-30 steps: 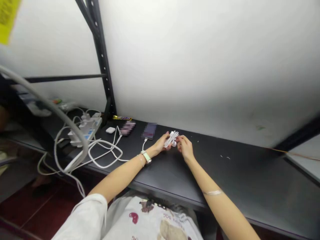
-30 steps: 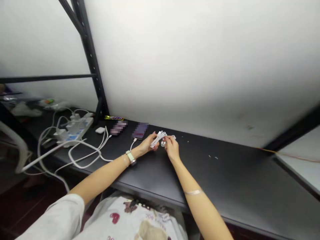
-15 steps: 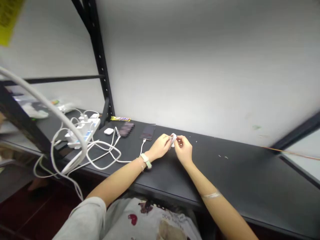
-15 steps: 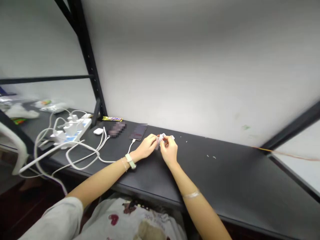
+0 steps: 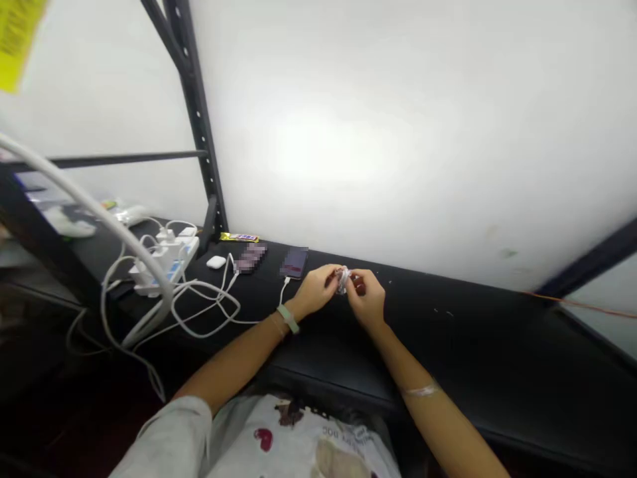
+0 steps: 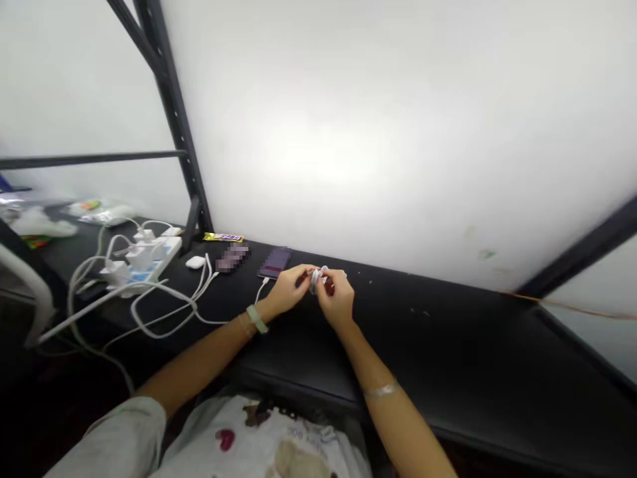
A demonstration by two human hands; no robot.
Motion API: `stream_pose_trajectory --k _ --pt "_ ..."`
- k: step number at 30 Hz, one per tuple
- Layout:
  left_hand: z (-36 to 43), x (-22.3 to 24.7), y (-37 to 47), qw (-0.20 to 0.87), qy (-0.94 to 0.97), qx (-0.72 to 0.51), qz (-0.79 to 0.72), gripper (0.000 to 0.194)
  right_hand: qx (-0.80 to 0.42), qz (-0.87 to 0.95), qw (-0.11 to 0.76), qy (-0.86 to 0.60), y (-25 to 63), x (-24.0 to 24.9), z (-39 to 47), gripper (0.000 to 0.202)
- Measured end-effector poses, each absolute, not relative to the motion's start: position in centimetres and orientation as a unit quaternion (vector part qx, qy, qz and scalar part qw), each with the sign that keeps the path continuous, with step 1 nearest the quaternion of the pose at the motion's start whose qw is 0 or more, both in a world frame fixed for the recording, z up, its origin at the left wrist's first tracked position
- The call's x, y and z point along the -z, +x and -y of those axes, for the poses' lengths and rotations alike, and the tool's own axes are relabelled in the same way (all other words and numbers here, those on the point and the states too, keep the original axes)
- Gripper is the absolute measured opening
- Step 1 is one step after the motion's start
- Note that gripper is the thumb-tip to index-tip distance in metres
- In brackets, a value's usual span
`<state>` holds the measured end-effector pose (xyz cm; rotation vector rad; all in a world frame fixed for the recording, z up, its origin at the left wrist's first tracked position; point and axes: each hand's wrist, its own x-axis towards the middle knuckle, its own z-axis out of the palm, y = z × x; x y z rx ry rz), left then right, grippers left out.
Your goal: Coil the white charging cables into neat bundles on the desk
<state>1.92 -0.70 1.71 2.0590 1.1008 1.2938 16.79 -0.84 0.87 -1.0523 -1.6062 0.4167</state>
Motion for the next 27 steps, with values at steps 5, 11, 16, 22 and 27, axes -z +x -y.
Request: stream_pose_trajectory --k 5,11,16,22,27 --pt "0.3 -2.3 0.5 0.356 0.752 -0.329 -0.446 0.027 -0.354 0.689 0.437 -0.458 18.2 -1.2 -0.5 0.029" --pt "-0.7 -2.1 -1.3 0.458 0.714 -0.150 -0.508 0.027 -0.490 0.651 0.310 -0.491 20.6 -1.4 -1.5 0.023" --pt "-1.4 -2.5 -3.1 0.464 0.677 -0.107 -0.561 0.032 -0.519 0.618 0.262 -0.530 24.4 -1.5 -2.6 0.021" --pt "-1.9 -3.0 -6.0 0.449 0.643 -0.110 -0.611 0.033 -0.493 0.564 0.297 -0.592 29.6 -1.2 -3.6 0.019" --pt "-2.1 -3.1 -8.0 0.449 0.627 -0.105 -0.628 0.034 -0.480 0.536 0.335 -0.609 32.4 -1.6 -3.3 0.024"
